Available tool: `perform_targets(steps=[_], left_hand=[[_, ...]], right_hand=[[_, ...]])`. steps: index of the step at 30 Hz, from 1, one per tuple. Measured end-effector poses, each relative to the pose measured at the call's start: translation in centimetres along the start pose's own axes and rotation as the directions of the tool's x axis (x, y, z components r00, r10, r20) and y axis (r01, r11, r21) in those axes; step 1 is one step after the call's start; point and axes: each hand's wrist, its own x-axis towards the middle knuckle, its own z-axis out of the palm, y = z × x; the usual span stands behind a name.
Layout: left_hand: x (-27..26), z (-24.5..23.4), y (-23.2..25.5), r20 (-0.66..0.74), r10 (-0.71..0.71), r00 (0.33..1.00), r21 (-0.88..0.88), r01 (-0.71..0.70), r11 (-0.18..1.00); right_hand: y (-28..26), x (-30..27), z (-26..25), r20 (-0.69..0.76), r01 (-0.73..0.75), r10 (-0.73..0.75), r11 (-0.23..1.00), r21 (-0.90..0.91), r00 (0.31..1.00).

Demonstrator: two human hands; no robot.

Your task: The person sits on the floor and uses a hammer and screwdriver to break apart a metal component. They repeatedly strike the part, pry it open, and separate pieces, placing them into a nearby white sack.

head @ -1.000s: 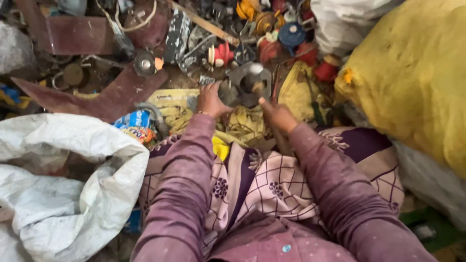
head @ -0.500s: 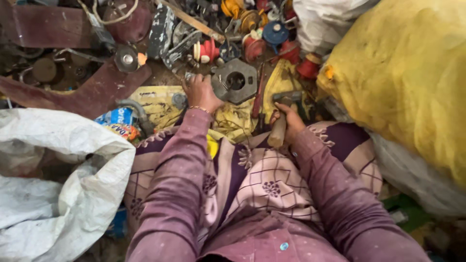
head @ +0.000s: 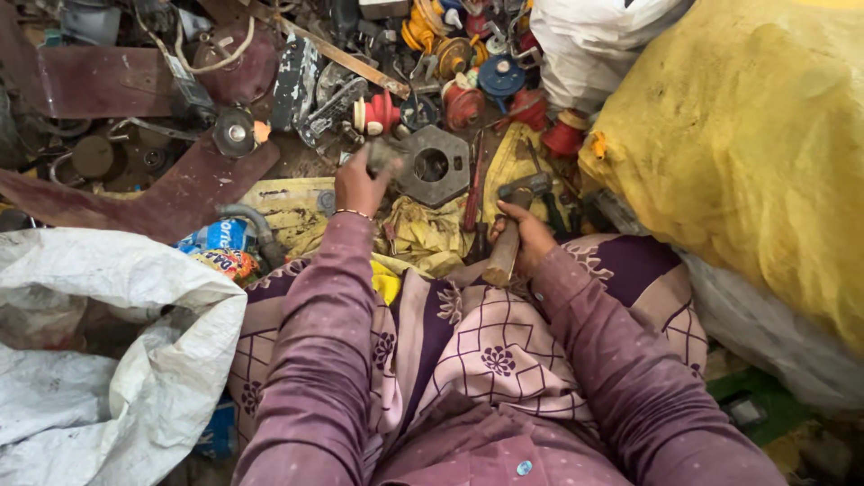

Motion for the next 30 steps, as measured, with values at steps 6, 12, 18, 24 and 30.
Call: perform_targets(steps=[6,12,18,24,30], left_hand=[[-0.9,-0.6,0.1,0.079,-0.192,0.978,0.041,0.189,0.981],[-0.7,-0.3,1.9,0.028,-0.093,0.995,0.128,0.089,0.988],[-2.4,0.8,5.8,0.173,0.128,0.977,0.094,-0.146,0.985],[-2.0,1.1,5.0,0.212,0.01,0.977,-0.012,-0.008,1.0],[-2.2,2.0,4.3,0.082,0.092,0.992,-0.022,-0.091,0.996]], right_hand=[[-0.2,-0.2,0.3,0.026,-0.02,0.02,1.0,0.015,0.999],[0.0,-0.1,0.1,0.035,0.015,-0.015,1.0,0.005,0.999],[0.4,1.0,-0.7,0.036,-0.021,0.02,1.0,0.007,0.999],[0.2,-0.4,-0.4,-0.001,0.097,-0.098,0.983,-0.155,0.995],[-1.6,-9.9,5.2,0.154,0.408,-0.382,0.786,-0.464,0.911]])
